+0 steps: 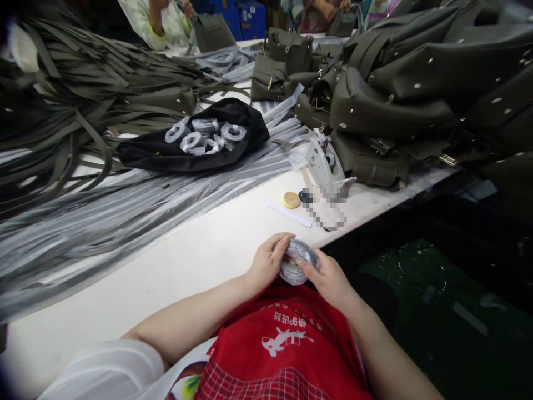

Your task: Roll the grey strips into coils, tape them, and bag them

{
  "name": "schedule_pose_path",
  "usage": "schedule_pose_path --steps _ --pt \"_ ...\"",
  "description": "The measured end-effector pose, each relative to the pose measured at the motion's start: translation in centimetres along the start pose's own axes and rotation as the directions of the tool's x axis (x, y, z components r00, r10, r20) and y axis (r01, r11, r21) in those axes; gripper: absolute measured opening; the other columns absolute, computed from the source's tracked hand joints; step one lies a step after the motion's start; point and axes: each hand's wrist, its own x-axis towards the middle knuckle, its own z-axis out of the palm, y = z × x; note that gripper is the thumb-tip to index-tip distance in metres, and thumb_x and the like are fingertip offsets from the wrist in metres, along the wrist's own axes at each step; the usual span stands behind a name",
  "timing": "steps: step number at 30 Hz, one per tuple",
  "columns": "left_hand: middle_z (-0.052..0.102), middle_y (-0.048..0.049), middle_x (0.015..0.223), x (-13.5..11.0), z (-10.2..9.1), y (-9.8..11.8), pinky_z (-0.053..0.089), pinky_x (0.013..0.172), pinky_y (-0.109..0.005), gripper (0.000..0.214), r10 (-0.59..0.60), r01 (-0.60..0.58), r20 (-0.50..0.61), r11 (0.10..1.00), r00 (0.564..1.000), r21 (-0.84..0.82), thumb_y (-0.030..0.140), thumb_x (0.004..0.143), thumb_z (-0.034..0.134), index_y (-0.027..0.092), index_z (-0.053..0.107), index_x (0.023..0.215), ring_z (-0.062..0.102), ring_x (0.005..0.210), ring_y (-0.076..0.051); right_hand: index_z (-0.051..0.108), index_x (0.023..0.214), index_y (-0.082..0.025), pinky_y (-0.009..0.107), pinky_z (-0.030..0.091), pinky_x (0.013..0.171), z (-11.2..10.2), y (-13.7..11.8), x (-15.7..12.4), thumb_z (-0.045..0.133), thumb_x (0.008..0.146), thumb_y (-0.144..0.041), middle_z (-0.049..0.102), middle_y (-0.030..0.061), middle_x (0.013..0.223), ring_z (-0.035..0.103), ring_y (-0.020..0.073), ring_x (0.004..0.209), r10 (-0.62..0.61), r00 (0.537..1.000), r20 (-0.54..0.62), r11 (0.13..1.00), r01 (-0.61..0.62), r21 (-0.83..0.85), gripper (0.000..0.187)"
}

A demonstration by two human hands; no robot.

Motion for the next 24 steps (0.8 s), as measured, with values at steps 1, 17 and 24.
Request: schedule_pose_path --steps 1,17,24 --pt "0.068 -0.0053 0.081 -0.1 -0.2 0.0 0.051 0.067 -0.026 0.047 -0.019 0.019 0.048 1.000 0.999 0.005 0.049 0.094 0.040 0.013 0.063 0.113 0.062 0.067 -0.016 0.064 0.109 -0.016 0.035 0.053 0.082 -0.2 0.0 0.1 0.055 0.090 -0.048 0.074 0.0081 0.098 0.067 0.0263 0.092 0.008 0.999 0.051 1.000 -0.008 -0.001 0.038" --pt "0.069 -0.0037 0.079 -5.6 -3.0 -2.7 0.046 0.068 -0.022 0.035 -0.082 -0.039 0.330 0.938 0.940 0.345 0.038 0.094 0.044 0.015 0.069 0.086 0.059 0.072 -0.014 0.067 0.092 -0.019 0.027 0.050 0.062 0.9 -0.8 2.2 0.051 0.093 -0.042 0.070 0.0013 0.080 0.064 0.0171 0.067 0.060 0.859 0.509 0.978 0.052 -0.203 0.028" --pt "0.070 -0.0038 0.080 -5.3 -3.3 -2.4 0.046 0.071 -0.021 0.032 -0.072 -0.050 0.315 0.930 0.946 0.365 0.035 0.092 0.046 0.015 0.071 0.089 0.060 0.072 -0.014 0.063 0.111 -0.017 0.042 0.047 0.089 -0.4 0.9 10.5 0.052 0.091 -0.031 0.066 0.0131 0.107 0.059 0.0287 0.101 -0.411 0.909 -0.071 0.576 0.199 -0.792 0.026"
